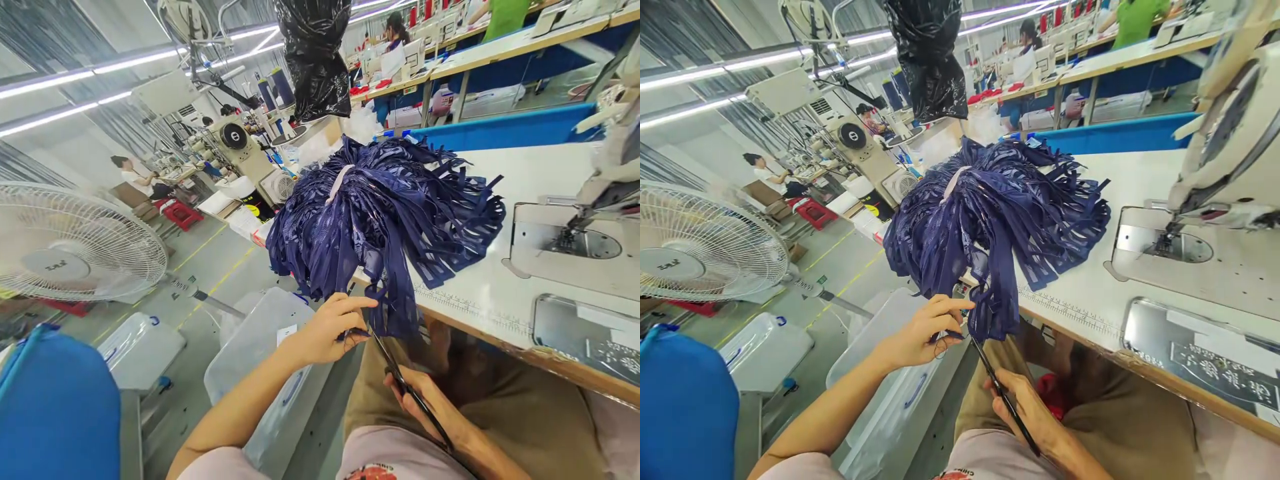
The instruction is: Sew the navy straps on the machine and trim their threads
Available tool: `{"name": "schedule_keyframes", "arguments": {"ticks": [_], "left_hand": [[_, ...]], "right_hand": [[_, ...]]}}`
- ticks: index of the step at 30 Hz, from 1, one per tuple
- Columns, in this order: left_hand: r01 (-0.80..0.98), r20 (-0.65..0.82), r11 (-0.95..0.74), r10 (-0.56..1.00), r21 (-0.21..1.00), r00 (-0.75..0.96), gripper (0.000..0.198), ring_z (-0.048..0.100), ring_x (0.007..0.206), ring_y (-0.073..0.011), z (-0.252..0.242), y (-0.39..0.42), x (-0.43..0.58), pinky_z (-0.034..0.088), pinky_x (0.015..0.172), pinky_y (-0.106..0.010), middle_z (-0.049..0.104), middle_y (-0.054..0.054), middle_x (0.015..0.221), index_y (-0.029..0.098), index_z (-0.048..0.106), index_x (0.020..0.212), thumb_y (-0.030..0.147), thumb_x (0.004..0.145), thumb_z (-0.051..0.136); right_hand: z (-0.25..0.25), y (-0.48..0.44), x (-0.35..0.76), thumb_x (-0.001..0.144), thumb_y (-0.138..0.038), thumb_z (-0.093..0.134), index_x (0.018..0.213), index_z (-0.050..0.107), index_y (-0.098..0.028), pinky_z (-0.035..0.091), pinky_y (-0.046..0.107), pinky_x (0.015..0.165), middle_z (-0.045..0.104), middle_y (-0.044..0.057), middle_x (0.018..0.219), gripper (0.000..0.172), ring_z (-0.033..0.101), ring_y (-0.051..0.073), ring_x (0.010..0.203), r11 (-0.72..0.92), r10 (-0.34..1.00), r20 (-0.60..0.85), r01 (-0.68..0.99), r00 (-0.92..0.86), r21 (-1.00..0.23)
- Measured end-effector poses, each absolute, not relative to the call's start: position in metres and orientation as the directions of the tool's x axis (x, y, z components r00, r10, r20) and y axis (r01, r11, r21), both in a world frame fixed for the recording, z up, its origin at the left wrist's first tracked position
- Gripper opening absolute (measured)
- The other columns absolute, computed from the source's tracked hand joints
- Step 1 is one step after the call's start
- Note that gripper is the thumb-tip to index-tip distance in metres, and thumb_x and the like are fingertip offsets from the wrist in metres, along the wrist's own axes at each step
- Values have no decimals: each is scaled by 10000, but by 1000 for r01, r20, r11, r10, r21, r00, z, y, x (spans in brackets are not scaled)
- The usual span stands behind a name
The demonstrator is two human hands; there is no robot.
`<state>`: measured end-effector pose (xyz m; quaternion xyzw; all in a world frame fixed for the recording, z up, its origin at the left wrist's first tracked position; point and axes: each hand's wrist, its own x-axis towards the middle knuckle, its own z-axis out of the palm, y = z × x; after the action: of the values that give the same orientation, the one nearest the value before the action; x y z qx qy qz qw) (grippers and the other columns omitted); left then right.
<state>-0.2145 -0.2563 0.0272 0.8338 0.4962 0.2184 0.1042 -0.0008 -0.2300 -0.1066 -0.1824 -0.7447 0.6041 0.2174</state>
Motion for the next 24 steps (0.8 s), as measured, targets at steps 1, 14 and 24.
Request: {"name": "schedule_keyframes", "arguments": {"ticks": [1, 14, 24], "left_hand": [[764, 253, -506, 862, 401, 439, 84, 542, 955, -146, 26, -254, -213, 369, 866, -314, 555, -111, 1180, 175, 494, 799, 201, 859, 441], [733, 258, -448, 894, 511, 366, 49, 537, 673, -92, 20, -245, -208, 362, 880, -308, 630, 9, 771, 190, 470, 810, 146, 805, 490], [867, 212, -450, 888, 215, 409, 94, 504, 921, -185, 20, -238, -202, 296, 791, -342, 618, -46, 944, 202, 602, 809, 171, 763, 525]], "right_hand": [[-105, -228, -3, 820, -601, 346, 854, 601, -118, 383, 244, 541, 536, 51, 682, 548, 471, 139, 587, 208, 539, 120, -6, -833, -978], [-118, -227, 5, 790, -464, 436, 816, 600, -133, 365, 244, 518, 525, 21, 647, 371, 459, 138, 572, 185, 588, 115, -5, -801, -983], [-131, -228, 10, 736, -643, 462, 671, 574, -140, 251, 231, 445, 418, -19, 529, 519, 360, 103, 474, 241, 603, 131, 23, -787, -970]]}}
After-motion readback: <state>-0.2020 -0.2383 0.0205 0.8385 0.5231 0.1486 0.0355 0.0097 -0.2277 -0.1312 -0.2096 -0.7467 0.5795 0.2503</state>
